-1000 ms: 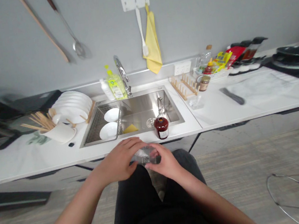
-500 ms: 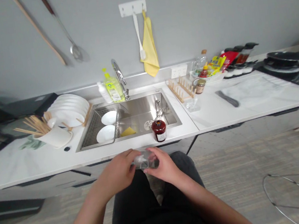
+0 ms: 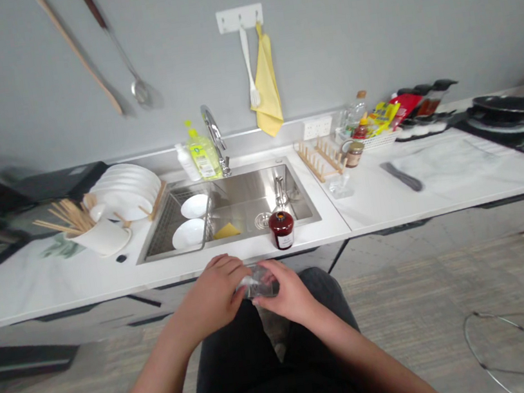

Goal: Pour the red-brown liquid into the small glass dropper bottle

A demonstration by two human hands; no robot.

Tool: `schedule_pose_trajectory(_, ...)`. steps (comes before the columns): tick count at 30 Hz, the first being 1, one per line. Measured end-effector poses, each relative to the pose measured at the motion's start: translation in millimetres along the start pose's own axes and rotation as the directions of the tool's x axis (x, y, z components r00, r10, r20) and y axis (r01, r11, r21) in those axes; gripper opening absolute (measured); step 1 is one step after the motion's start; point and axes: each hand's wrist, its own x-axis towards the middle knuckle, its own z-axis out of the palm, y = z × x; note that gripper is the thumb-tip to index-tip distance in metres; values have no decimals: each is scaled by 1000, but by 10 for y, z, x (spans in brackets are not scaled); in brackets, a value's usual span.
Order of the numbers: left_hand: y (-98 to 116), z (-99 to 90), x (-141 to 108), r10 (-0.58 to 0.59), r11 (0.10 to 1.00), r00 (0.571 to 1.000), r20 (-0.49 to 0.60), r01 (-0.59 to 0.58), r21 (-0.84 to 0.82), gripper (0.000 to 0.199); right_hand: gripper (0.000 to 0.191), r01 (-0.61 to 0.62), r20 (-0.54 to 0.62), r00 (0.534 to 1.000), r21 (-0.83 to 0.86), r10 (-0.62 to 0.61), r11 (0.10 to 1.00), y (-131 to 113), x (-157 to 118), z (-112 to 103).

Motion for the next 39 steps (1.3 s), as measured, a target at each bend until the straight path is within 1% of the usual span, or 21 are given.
schedule_pose_trajectory(2,-17,36,-13,54,997,997,-58,-57,-49,50,80,3,-7,1000,-3,-3,1000,1,-5,-18)
schedule_pose_trajectory(4,-29,81,-16,-20,998,989,-145,12,-59,58,80,4,-14,1000,-4,-4,1000,5,-10,-33)
schedule_pose_trajectory(5,-34,102,-13,-73,997,984,-163,65,-50,53,81,2,-13,1000,-7,-2,1000,7,-11,-38)
schedule_pose_trajectory(7,-42,129,-3,-132,991,983,-128,131,-13,31,83,-5,1,1000,-17,5,1000,7,-12,-42)
schedule_pose_trajectory(9,-47,129,5,-87,996,994,-58,88,3,12,83,-5,20,1000,-27,6,1000,3,-7,-40)
schedule_pose_trajectory(10,-46,120,5,-48,999,998,-44,47,-7,14,83,-4,25,1000,-28,4,1000,-1,-4,-39)
schedule_pose_trajectory(12,-41,101,-1,-9,999,997,-79,6,-37,32,82,1,18,1000,-21,-1,1000,-6,3,-35)
schedule_pose_trajectory(13,-35,97,-3,-33,999,993,-113,28,-44,39,82,2,9,1000,-17,-2,1000,-9,5,-33)
schedule_pose_trajectory(15,-21,109,-1,-175,985,971,-160,171,-36,43,82,-2,-18,1000,-17,2,1000,-16,6,-30)
schedule_pose_trajectory(17,-7,143,12,-333,943,935,-120,332,-29,38,83,-16,-36,999,-32,15,999,-25,4,-28)
schedule_pose_trajectory(19,3,178,30,-411,911,911,-42,409,-44,30,83,-28,-55,998,-42,25,999,-35,0,-28)
schedule_pose_trajectory(21,3,191,40,-395,916,919,-3,393,-85,22,83,-29,-64,998,-46,26,999,-41,-3,-33)
schedule_pose_trajectory(24,-1,175,36,-334,935,942,-20,329,-137,7,81,-39,-62,997,-37,37,999,-40,-9,-47)
schedule_pose_trajectory(26,7,169,35,-319,939,948,-22,312,-147,5,79,-36,-66,997,-43,34,998,-35,-15,-50)
schedule_pose_trajectory(29,33,187,53,-345,933,938,-31,339,-120,19,79,-11,-83,997,-72,5,997,-15,-18,-36)
schedule_pose_trajectory(31,35,194,65,-349,933,937,-32,344,-101,20,82,-19,-77,997,-50,15,999,7,-11,-27)
schedule_pose_trajectory(33,6,181,58,-297,949,955,-10,294,-112,17,83,-45,-12,999,56,46,997,31,4,-29)
schedule_pose_trajectory(35,-51,171,20,-244,957,970,9,242,-160,16,80,-90,99,992,189,72,978,48,25,-33)
schedule_pose_trajectory(37,-120,209,-50,-240,944,969,-53,220,-246,12,77,-128,154,984,264,89,956,53,51,-12)
schedule_pose_trajectory(38,-153,259,-93,-257,927,961,-106,214,-308,16,75,-135,141,985,269,99,954,52,66,16)
schedule_pose_trajectory(39,-183,330,-139,-278,902,948,-154,203,-382,32,74,-133,108,988,262,108,956,50,82,58)
